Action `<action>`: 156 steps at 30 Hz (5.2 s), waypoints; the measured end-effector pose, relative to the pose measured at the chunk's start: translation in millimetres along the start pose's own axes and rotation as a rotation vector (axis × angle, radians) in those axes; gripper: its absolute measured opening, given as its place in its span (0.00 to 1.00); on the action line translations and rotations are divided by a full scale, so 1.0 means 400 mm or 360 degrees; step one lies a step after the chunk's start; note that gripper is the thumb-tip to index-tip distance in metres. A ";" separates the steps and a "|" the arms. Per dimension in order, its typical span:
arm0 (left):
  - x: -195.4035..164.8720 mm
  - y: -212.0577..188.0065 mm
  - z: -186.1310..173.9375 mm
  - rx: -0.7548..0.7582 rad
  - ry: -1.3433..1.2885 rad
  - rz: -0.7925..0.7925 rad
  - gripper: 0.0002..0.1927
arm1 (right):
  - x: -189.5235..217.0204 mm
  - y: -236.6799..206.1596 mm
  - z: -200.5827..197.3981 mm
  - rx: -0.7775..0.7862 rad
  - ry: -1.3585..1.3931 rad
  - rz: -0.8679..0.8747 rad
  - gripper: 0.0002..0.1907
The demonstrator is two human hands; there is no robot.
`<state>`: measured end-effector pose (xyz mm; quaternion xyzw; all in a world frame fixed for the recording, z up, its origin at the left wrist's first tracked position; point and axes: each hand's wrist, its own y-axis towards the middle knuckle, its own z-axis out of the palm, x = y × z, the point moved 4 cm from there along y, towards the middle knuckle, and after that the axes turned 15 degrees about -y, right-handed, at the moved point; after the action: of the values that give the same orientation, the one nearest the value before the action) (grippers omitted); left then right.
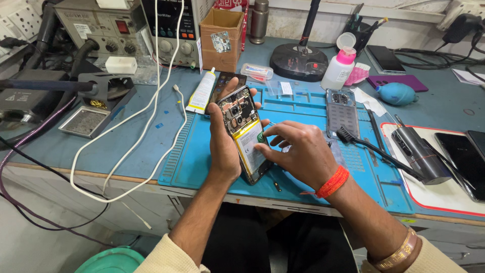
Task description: The person repairs a disassembled smartphone at a workbench. They heat the phone edge with a soldering iron, pry at the frame, unscrew components with a screwdriver, lift the battery and internal parts out of the housing, handle small screws and a mid-frame plate, and press components back into the phone body.
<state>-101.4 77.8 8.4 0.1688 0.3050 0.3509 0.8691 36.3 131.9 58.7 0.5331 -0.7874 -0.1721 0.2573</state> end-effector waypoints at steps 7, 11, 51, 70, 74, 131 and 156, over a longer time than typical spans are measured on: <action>0.004 -0.002 -0.001 0.0033 -0.0062 0.0007 0.42 | -0.020 -0.001 0.017 0.0027 0.0027 0.0106 0.07; -0.004 0.000 -0.012 -0.0030 -0.0056 0.0053 0.40 | -0.040 -0.006 0.010 -0.0023 0.0080 0.0079 0.12; -0.141 -0.063 -0.031 -0.0336 -0.0315 0.0499 0.31 | -0.025 -0.015 0.033 0.1135 -0.0281 0.0070 0.07; -0.138 -0.099 -0.050 -0.0598 -0.0425 0.0576 0.29 | -0.116 -0.032 -0.040 0.1053 -0.0960 0.0597 0.37; -0.105 -0.103 -0.046 -0.0648 -0.0375 0.0562 0.30 | -0.085 -0.074 -0.023 0.0821 -0.0877 0.0506 0.42; -0.097 0.036 -0.079 0.0092 0.3168 0.0133 0.11 | -0.197 -0.129 -0.071 0.0470 0.1006 0.0706 0.33; -0.092 -0.087 0.069 0.0436 0.1874 -0.0148 0.03 | -0.108 0.031 0.007 0.0368 -0.0296 -0.0142 0.18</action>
<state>-86.6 25.0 26.9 0.0431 0.7841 0.3046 0.5390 38.4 176.3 53.6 0.5755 -0.7979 -0.1401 0.1121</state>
